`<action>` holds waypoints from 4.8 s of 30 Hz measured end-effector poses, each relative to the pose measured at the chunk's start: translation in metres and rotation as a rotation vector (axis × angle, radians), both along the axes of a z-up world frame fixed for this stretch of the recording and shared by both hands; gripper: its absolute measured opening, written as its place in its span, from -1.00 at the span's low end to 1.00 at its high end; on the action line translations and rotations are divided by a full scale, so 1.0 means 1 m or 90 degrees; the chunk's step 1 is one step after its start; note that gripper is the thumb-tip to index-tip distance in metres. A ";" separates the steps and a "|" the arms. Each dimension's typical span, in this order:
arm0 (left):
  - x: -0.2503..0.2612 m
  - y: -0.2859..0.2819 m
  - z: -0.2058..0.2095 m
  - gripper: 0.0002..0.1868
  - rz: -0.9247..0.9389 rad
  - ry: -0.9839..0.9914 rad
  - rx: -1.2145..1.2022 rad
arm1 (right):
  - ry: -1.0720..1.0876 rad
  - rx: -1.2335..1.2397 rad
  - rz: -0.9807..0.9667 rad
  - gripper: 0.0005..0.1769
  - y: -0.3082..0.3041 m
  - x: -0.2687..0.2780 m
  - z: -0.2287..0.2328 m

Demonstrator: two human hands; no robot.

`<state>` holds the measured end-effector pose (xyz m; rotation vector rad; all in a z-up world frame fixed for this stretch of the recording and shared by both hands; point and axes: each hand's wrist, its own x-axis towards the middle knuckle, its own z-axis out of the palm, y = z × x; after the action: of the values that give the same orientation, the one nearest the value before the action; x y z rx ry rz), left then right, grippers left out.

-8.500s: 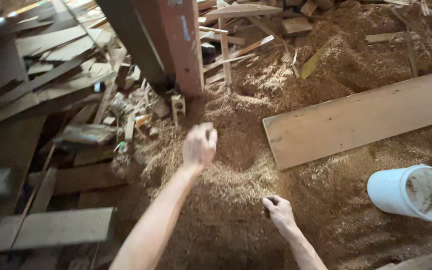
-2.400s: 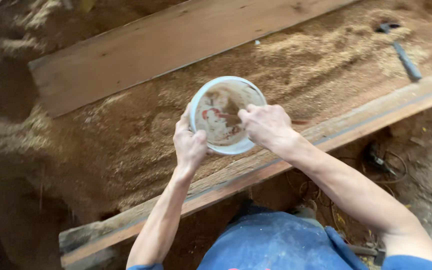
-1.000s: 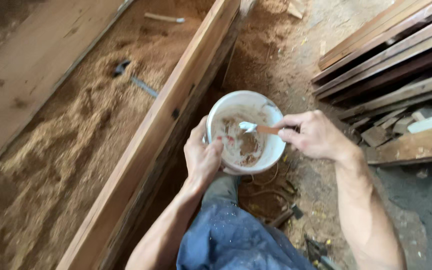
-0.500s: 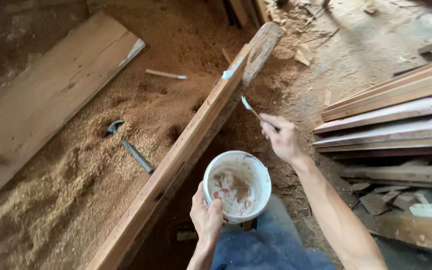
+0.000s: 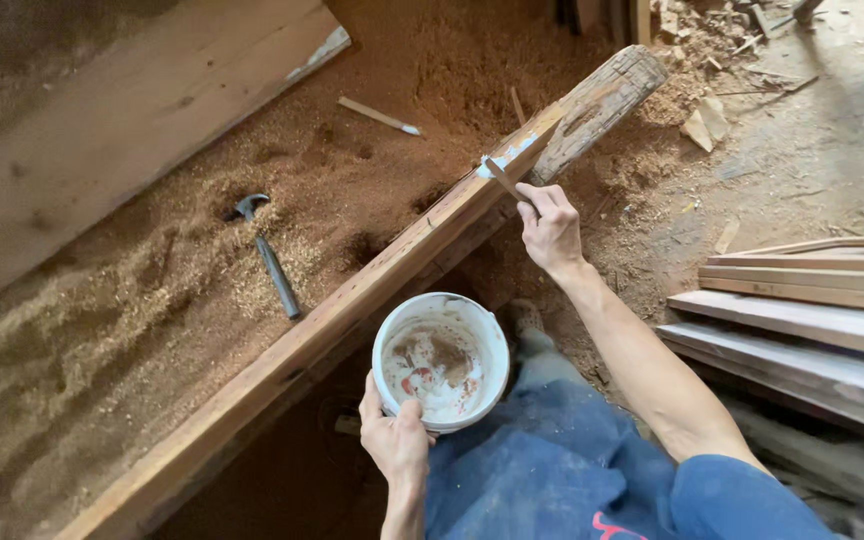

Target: The person applies a white adhesive from a bucket onto a long wooden beam using a small stick. The person repeatedly dips the stick into the bucket and spreads the adhesive along the beam's length.

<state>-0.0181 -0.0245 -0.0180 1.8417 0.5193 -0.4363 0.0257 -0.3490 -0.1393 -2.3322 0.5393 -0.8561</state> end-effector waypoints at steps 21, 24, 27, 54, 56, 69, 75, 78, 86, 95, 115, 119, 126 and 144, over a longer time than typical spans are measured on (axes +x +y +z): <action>-0.024 -0.090 -0.010 -0.26 0.129 -0.031 -0.017 | 0.187 -0.036 0.008 -0.73 -0.087 -0.019 0.039; -0.024 -0.087 -0.013 -0.26 0.148 -0.020 -0.003 | 0.156 -0.013 0.011 -0.72 -0.090 -0.018 0.040; -0.024 -0.084 -0.020 -0.24 0.175 -0.006 -0.006 | 0.179 0.054 0.124 -0.71 -0.076 -0.014 0.040; -0.013 -0.075 -0.041 -0.17 0.154 0.052 -0.024 | 0.082 0.014 0.140 -0.74 -0.113 -0.005 0.027; -0.014 -0.073 -0.047 -0.19 0.149 0.037 -0.028 | 0.077 -0.013 0.122 -0.73 -0.114 -0.013 0.021; -0.017 -0.064 -0.059 -0.17 0.139 0.032 -0.027 | 0.142 0.029 0.155 -0.73 -0.114 -0.017 0.024; -0.018 -0.070 -0.044 -0.16 0.125 0.065 -0.004 | 0.217 0.035 0.122 -0.72 -0.114 -0.016 0.028; -0.013 -0.071 -0.041 -0.13 0.124 0.087 0.015 | 0.171 0.016 0.089 -0.73 -0.116 -0.008 0.030; -0.017 -0.066 -0.045 -0.15 0.117 0.048 -0.014 | 0.162 -0.013 0.152 -0.73 -0.094 -0.015 0.032; -0.017 -0.063 -0.048 -0.16 0.118 0.050 -0.039 | 0.218 0.070 0.149 -0.71 -0.046 -0.015 0.048; -0.011 -0.048 -0.048 -0.18 0.112 0.052 -0.022 | 0.231 -0.191 -0.034 -0.74 -0.114 -0.007 0.036; -0.010 -0.051 -0.052 -0.17 0.107 0.032 -0.026 | 0.207 -0.109 0.061 -0.73 -0.080 -0.010 0.038; -0.011 -0.053 -0.048 -0.15 0.109 0.059 -0.016 | 0.236 -0.089 -0.014 -0.73 -0.101 -0.009 0.029; -0.018 -0.054 -0.041 -0.19 0.120 0.055 -0.017 | 0.221 0.026 0.116 -0.71 -0.011 0.000 0.049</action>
<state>-0.0357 -0.0780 -0.0591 1.7353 0.7360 -0.3946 0.0259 -0.3596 -0.0903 -2.4605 0.4697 -0.3547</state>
